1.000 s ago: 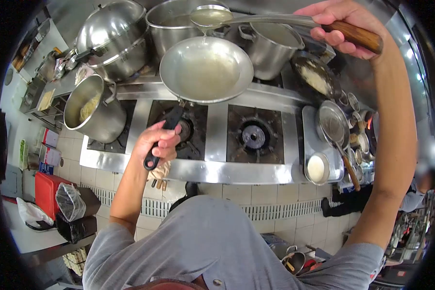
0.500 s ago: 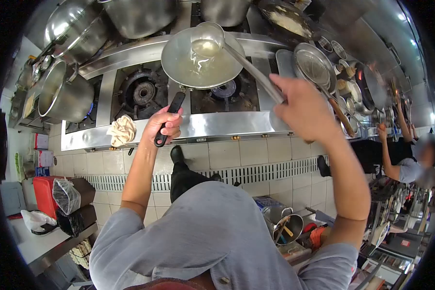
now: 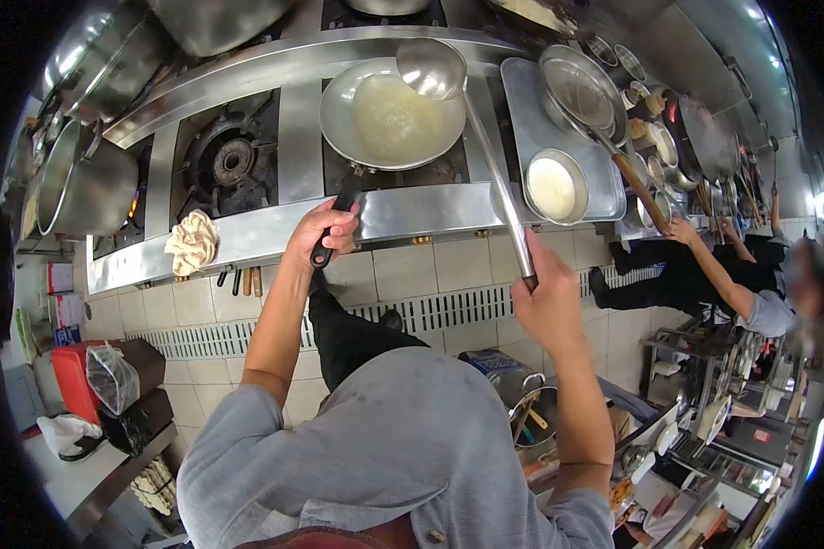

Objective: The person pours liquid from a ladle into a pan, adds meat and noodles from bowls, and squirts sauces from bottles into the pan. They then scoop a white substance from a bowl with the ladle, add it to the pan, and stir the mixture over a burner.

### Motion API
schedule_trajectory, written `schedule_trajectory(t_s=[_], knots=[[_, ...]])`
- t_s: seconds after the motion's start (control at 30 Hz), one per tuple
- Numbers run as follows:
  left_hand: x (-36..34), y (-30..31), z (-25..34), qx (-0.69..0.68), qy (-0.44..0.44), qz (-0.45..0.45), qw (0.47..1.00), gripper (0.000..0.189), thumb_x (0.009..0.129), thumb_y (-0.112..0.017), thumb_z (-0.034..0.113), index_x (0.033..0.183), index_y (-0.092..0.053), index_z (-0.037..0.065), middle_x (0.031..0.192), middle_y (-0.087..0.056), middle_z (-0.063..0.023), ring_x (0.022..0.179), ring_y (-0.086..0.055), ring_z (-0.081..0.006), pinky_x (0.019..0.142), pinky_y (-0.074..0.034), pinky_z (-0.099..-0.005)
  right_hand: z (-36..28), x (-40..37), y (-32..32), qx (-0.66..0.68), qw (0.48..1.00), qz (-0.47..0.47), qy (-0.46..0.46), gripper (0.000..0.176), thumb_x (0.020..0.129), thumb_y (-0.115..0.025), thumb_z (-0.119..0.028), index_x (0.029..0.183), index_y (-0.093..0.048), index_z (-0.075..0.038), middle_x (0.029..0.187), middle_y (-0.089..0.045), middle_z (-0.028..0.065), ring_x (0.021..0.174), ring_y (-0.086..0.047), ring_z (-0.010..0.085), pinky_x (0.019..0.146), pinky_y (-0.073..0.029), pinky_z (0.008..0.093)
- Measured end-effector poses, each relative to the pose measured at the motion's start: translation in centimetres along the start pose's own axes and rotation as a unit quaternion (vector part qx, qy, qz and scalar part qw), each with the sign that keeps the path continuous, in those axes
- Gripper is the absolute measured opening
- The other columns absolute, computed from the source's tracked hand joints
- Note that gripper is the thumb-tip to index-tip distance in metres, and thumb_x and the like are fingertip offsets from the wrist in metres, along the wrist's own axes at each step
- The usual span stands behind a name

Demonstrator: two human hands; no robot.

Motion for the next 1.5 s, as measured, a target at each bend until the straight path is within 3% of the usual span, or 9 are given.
schedule_trajectory(t_s=[0.23, 0.43, 0.6, 0.7, 1.0, 1.13, 1.17, 1.33, 1.5], knots=[[0.9, 0.7, -0.4, 0.007, 0.006, -0.005, 1.0, 0.013, 0.094, -0.059, 0.011, 0.105, -0.053, 0.008, 0.068, -0.054, -0.0019, 0.048, -0.05, -0.0099, 0.042, -0.035, -0.0246, 1.1, -2.4, -0.7, 0.025, 0.998, 0.057, -0.005, 0.062, 0.073, -0.065, 0.004, 0.134, -0.056, 0.002, 0.088, -0.066, 0.0189, 0.063, -0.057, 0.0187, 0.06, -0.047, 0.0302], [-3.6, 7.4, -6.2, 0.062, 0.031, 0.037, 0.997, 0.062, 0.099, -0.046, 0.054, 0.13, -0.053, 0.002, 0.098, -0.072, -0.0146, 0.071, -0.071, -0.0249, 0.052, -0.055, -0.029, 1.1, -3.9, -1.3, 0.047, 0.995, 0.048, -0.076, 0.063, 0.072, -0.065, 0.002, 0.134, -0.055, 0.002, 0.088, -0.066, 0.0201, 0.068, -0.064, 0.0315, 0.066, -0.052, 0.0366], [-3.2, 17.0, -12.1, 0.223, 0.05, 0.4, 0.888, 0.038, 0.091, -0.071, 0.026, 0.117, -0.058, 0.002, 0.095, -0.068, -0.012, 0.077, -0.069, -0.0202, 0.059, -0.054, -0.0287, 1.8, -6.0, -3.0, 0.137, 0.981, 0.084, -0.105, 0.058, 0.074, -0.066, 0.003, 0.131, -0.058, 0.005, 0.079, -0.064, 0.014, 0.061, -0.058, 0.0176, 0.06, -0.049, 0.0302], [3.3, 26.1, -12.9, 0.098, 0.03, 0.197, 0.975, 0.026, 0.092, -0.07, 0.023, 0.107, -0.059, 0.004, 0.089, -0.064, -0.0093, 0.07, -0.062, -0.0184, 0.061, -0.051, -0.0313, 1.7, -6.8, -4.0, 0.187, 0.968, 0.112, -0.121, 0.058, 0.074, -0.067, 0.005, 0.131, -0.058, 0.005, 0.076, -0.06, 0.0062, 0.063, -0.052, 0.0068, 0.057, -0.045, 0.0231], [3.3, 23.8, -13.6, -0.26, 0.126, 0.188, 0.939, 0.01, 0.096, -0.06, 0.01, 0.104, -0.063, 0.006, 0.084, -0.065, -0.0009, 0.061, -0.055, -0.0062, 0.052, -0.041, -0.0209, -3.0, -10.2, -6.5, 0.308, 0.924, 0.121, -0.193, 0.06, 0.075, -0.069, 0.005, 0.133, -0.057, 0.001, 0.074, -0.059, 0.0034, 0.063, -0.051, 0.0061, 0.058, -0.045, 0.0228], [0.0, 13.5, -20.2, 0.075, 0.438, 0.034, 0.895, 0.031, 0.1, -0.057, 0.029, 0.117, -0.061, 0.005, 0.1, -0.069, -0.0061, 0.071, -0.06, -0.0131, 0.061, -0.05, -0.0301, -8.6, -12.7, -5.4, 0.365, 0.881, 0.1, -0.283, 0.054, 0.08, -0.069, 0.005, 0.133, -0.059, -0.002, 0.091, -0.066, -0.0013, 0.076, -0.055, 0.004, 0.065, -0.046, 0.0219], [-1.2, 8.2, -20.6, 0.172, 0.433, -0.059, 0.883, 0.035, 0.099, -0.058, 0.032, 0.119, -0.06, 0.003, 0.105, -0.068, -0.0086, 0.081, -0.06, -0.0171, 0.071, -0.049, -0.0345, -10.0, -13.7, -6.0, 0.53, 0.79, 0.163, -0.26, 0.056, 0.081, -0.068, 0.006, 0.135, -0.057, -0.002, 0.099, -0.069, 0.0005, 0.085, -0.059, 0.0056, 0.072, -0.05, 0.0241], [-7.5, -16.8, -19.1, 0.129, 0.392, -0.262, 0.873, 0.043, 0.098, -0.059, 0.034, 0.122, -0.055, -0.001, 0.121, -0.063, -0.0184, 0.113, -0.061, -0.0296, 0.1, -0.047, -0.0475, -14.9, -21.6, -5.6, 0.355, 0.84, 0.254, -0.323, 0.054, 0.077, -0.071, -0.002, 0.129, -0.057, -0.001, 0.087, -0.071, 0.0095, 0.076, -0.067, 0.0153, 0.069, -0.054, 0.0329], [-9.6, -18.2, -21.7, 0.23, 0.455, -0.273, 0.816, 0.031, 0.096, -0.062, 0.021, 0.117, -0.057, -0.001, 0.117, -0.065, -0.0201, 0.105, -0.066, -0.0281, 0.093, -0.053, -0.0421, -17.9, -27.2, -8.8, 0.405, 0.765, 0.383, -0.322, 0.043, 0.086, -0.07, -0.01, 0.127, -0.059, -0.002, 0.094, -0.069, 0.0094, 0.079, -0.067, 0.0163, 0.07, -0.056, 0.0323]])
Point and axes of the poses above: each hand's wrist, its own x-axis towards the middle knuckle, its own y-axis out of the back of the hand, z = x × y, the point moved 4 cm from there along x, towards the middle knuckle
